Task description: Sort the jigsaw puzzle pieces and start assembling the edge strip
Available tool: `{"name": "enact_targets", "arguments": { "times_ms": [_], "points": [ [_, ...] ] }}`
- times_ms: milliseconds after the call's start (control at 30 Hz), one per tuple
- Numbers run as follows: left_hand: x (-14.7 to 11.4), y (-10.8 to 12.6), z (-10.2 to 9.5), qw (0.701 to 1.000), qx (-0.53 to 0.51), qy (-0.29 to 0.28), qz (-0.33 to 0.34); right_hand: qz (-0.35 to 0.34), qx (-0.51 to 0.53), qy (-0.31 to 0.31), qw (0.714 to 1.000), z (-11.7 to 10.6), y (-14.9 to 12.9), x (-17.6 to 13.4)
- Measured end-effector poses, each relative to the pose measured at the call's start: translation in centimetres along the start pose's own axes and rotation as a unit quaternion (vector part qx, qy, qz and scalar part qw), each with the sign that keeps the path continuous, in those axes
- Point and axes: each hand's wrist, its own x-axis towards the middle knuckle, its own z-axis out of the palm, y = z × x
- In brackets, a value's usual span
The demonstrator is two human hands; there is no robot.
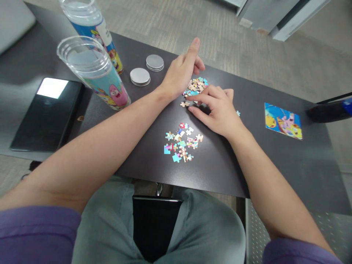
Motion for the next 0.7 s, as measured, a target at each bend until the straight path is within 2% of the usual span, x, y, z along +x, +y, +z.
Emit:
{"name": "enact_targets", "arguments": {
  "times_ms": [267, 433, 567, 700],
  "points": [
    [-0.1, 0.1, 0.0, 1.000, -0.014, -0.005, 0.008, 0.003, 0.012, -0.009, 1.000, 0.4, -0.3, 0.3],
    [0.0, 0.0, -0.1, 1.000, -0.015, -0.008, 0.016, 0.003, 0.027, -0.001, 1.000, -0.7, 0.3, 0.1],
    [0.1, -0.1, -0.1, 1.000, -0.013, -0.005, 0.016, -0.018, 0.037, -0.026, 0.999, -2.2, 1.6, -0.3],
    [0.1, -0.2, 0.0, 1.000, -0.002, -0.003, 0.003, -0.013, 0.035, -0.005, 0.999, -1.8, 2.2, -0.3]
  ]
}}
